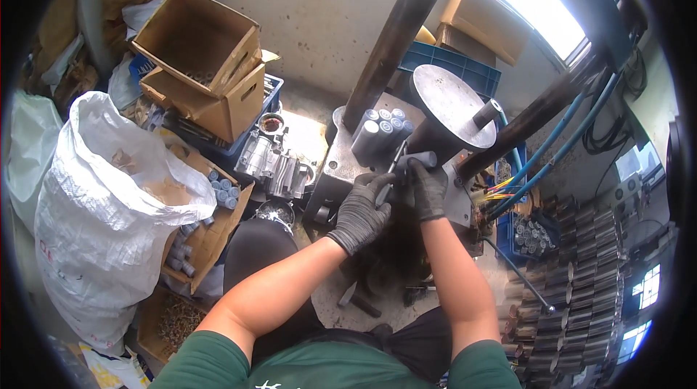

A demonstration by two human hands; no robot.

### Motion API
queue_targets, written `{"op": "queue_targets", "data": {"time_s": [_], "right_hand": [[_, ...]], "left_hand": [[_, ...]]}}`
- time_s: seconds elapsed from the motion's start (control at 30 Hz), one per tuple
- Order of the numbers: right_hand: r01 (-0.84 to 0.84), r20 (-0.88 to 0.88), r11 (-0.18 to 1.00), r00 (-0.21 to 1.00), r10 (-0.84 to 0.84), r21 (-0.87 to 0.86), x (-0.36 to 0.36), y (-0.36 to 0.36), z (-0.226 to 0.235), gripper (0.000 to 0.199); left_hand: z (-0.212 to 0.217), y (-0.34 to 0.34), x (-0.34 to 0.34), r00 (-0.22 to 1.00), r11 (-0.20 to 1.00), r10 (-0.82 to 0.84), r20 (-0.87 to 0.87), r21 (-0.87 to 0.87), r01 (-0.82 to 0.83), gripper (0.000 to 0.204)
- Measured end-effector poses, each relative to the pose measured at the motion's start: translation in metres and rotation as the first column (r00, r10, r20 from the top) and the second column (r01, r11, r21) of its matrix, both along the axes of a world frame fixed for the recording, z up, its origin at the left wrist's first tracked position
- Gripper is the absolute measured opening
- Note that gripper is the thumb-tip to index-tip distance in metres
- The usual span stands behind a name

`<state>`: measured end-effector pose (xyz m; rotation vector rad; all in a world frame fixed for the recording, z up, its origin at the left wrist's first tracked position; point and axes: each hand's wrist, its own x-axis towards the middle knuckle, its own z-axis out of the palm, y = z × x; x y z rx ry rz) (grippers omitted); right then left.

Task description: Assembling small metal components and using a manual press to fit them together.

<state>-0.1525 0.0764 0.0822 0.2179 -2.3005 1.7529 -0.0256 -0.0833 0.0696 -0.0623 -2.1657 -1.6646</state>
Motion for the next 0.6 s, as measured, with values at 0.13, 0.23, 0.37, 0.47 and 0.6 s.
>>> {"op": "queue_targets", "data": {"time_s": [0.13, 0.23, 0.37, 0.47, 0.6], "right_hand": [[-0.028, 0.106, 0.886, 0.991, 0.086, -0.462, 0.059, 0.065, -0.022, 0.036], [-0.023, 0.155, 0.861, 0.981, 0.117, -0.508, 0.098, 0.095, -0.038, 0.04], [0.198, 0.467, 0.625, 0.831, 0.302, -0.756, 0.152, 0.113, -0.058, 0.042], [0.067, 0.459, 0.756, 0.828, 0.322, -0.651, 0.167, 0.114, -0.068, 0.049], [-0.068, 0.463, 0.843, 0.811, 0.358, -0.533, 0.174, 0.108, -0.074, 0.053]], "left_hand": [[0.002, 0.003, -0.01, 0.986, 0.961, -0.118, 0.116, -0.236, 0.143, 0.058], [0.0, 0.016, -0.022, 0.993, 0.941, -0.067, 0.094, -0.326, 0.094, 0.052], [-0.003, 0.029, -0.035, 0.998, 0.905, 0.04, 0.054, -0.426, -0.013, 0.048], [-0.002, 0.037, -0.039, 0.992, 0.841, 0.113, 0.051, -0.536, -0.068, 0.046], [0.003, 0.037, -0.055, 0.983, 0.792, 0.146, 0.109, -0.609, -0.05, 0.05]]}}
